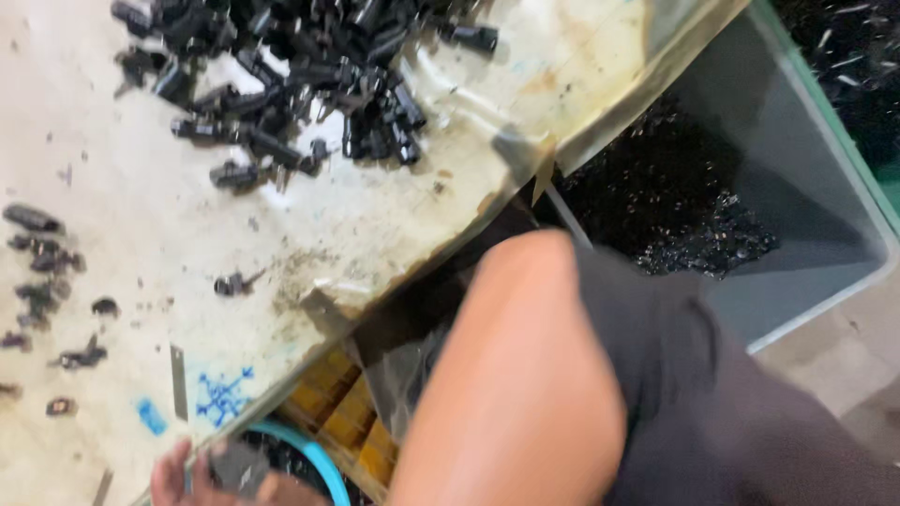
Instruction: The person picks small black cylindrical components from bins and the worktable, rubs each component with a gray abrasive pad held against their apron, and places the parts into the bins beside the table. They repeatedly reach into the bins to grab handfuls of parts and work through them one at a time.
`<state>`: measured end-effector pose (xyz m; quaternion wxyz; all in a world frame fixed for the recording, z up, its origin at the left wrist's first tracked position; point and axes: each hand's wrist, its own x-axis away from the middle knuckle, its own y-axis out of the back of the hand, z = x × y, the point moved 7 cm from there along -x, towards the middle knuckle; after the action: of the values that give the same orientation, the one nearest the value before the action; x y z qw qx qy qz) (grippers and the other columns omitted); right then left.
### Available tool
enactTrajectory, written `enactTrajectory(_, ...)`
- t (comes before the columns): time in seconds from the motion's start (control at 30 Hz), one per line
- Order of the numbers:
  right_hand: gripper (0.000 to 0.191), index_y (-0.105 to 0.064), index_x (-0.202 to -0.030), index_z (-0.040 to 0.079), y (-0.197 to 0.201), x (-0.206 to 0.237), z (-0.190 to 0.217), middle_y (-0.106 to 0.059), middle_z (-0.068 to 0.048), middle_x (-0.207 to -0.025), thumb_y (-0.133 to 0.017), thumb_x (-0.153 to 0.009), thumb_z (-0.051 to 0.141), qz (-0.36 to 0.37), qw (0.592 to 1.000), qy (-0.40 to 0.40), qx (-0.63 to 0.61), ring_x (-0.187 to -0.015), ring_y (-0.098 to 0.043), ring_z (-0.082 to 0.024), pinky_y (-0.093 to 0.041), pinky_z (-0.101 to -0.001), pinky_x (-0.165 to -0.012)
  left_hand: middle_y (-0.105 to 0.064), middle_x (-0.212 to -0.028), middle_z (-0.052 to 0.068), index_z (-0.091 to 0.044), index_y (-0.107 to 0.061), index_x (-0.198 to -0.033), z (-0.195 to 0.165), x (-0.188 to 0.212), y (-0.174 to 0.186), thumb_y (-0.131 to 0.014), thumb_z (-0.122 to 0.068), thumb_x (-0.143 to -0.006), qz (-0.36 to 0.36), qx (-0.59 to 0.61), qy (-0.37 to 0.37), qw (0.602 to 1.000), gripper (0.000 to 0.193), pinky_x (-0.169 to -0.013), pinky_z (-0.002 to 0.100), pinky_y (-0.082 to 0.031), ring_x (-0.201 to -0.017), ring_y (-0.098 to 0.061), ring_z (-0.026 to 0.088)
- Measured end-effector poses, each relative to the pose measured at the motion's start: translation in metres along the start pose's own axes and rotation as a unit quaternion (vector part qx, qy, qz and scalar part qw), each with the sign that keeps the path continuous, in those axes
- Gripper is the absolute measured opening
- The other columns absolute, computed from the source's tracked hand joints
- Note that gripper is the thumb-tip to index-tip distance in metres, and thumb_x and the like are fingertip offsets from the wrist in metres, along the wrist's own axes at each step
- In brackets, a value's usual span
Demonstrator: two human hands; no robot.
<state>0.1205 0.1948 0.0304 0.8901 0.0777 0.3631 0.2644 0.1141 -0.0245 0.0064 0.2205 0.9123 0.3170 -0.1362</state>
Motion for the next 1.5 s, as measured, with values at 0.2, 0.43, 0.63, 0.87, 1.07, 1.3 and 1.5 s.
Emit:
enactTrajectory(0.2, 0.011, -0.064, -0.115, 0.002, 0.055, 0.042, 0.016, -0.068, -0.013, -0.116, -0.059, -0.106, 0.001, -0.104, 0.993, 0.019, 0.055, -0.098, -0.069, -0.018, -0.060, -0.0287, -0.086, -0.065, -0.133, 0.015, 0.000, -0.065, -0.126, -0.054, -0.016, -0.097, -0.074, -0.019, -0.092, 0.198, -0.145, -0.273, 0.930, 0.041, -0.109, 0.047, -0.051, -0.129, -0.062, 0.028)
enactTrajectory(0.43, 0.046, -0.052, -0.132, 0.009, 0.177, 0.361, -0.054, -0.056, -0.017, -0.133, -0.062, -0.093, 0.031, -0.520, 0.596, -0.550, 0.267, -0.116, -0.056, -0.030, -0.048, -0.0403, -0.099, -0.061, -0.140, 0.013, -0.006, -0.066, -0.127, -0.168, 0.017, -0.270, -0.085, -0.011, -0.081, 0.436, -0.062, -0.441, 0.782, 0.051, -0.114, 0.049, -0.040, -0.137, -0.049, 0.037)
enactTrajectory(0.63, 0.127, -0.023, -0.164, 0.026, 0.129, 0.470, -0.049, -0.024, -0.022, -0.166, -0.071, -0.063, 0.084, -0.138, 0.312, -0.926, 0.162, -0.147, -0.031, -0.049, -0.029, -0.0632, -0.118, -0.034, -0.159, 0.026, -0.004, -0.042, -0.154, -0.257, 0.104, -0.457, -0.089, -0.029, -0.065, 0.480, -0.130, -0.643, 0.582, 0.103, -0.116, 0.060, -0.024, -0.148, -0.026, 0.044)
enactTrajectory(0.87, 0.119, -0.024, -0.160, 0.036, 0.134, 0.453, -0.051, -0.002, -0.024, -0.171, -0.076, -0.062, 0.079, -0.285, 0.303, -0.902, 0.116, -0.145, -0.020, -0.060, -0.033, -0.0610, -0.117, -0.039, -0.155, 0.016, -0.022, -0.045, -0.150, -0.340, 0.161, -0.533, -0.082, -0.044, -0.067, 0.491, -0.183, -0.650, 0.551, 0.094, -0.109, 0.071, -0.019, -0.142, -0.028, 0.047)
enactTrajectory(1.07, 0.088, -0.032, -0.158, 0.029, 0.120, 0.437, -0.083, -0.031, -0.021, -0.161, -0.064, -0.083, 0.061, -0.158, 0.437, -0.883, 0.066, -0.143, -0.036, -0.051, -0.039, -0.0574, -0.117, -0.060, -0.131, 0.011, -0.025, -0.062, -0.131, -0.318, 0.131, -0.524, -0.079, -0.036, -0.071, 0.505, -0.180, -0.626, 0.567, 0.063, -0.095, 0.060, -0.039, -0.117, -0.051, 0.040)
enactTrajectory(1.3, 0.068, -0.050, -0.141, 0.013, 0.117, 0.430, -0.096, -0.061, -0.020, -0.133, -0.068, -0.085, 0.049, -0.258, 0.530, -0.805, 0.070, -0.123, -0.060, -0.039, -0.050, -0.0459, -0.104, -0.065, -0.120, 0.007, -0.026, -0.066, -0.123, -0.271, 0.089, -0.468, -0.079, -0.026, -0.063, 0.474, -0.164, -0.663, 0.556, 0.062, -0.096, 0.049, -0.041, -0.120, -0.054, 0.035)
enactTrajectory(1.5, 0.029, -0.079, -0.095, 0.009, 0.129, 0.393, -0.090, -0.076, -0.009, -0.094, -0.056, -0.095, 0.026, -0.314, 0.773, -0.546, 0.079, -0.087, -0.073, -0.022, -0.059, -0.0396, -0.077, -0.064, -0.115, 0.009, -0.020, -0.070, -0.116, -0.212, 0.067, -0.431, -0.085, -0.034, -0.078, 0.467, -0.141, -0.684, 0.543, 0.043, -0.095, 0.051, -0.041, -0.119, -0.054, 0.032)
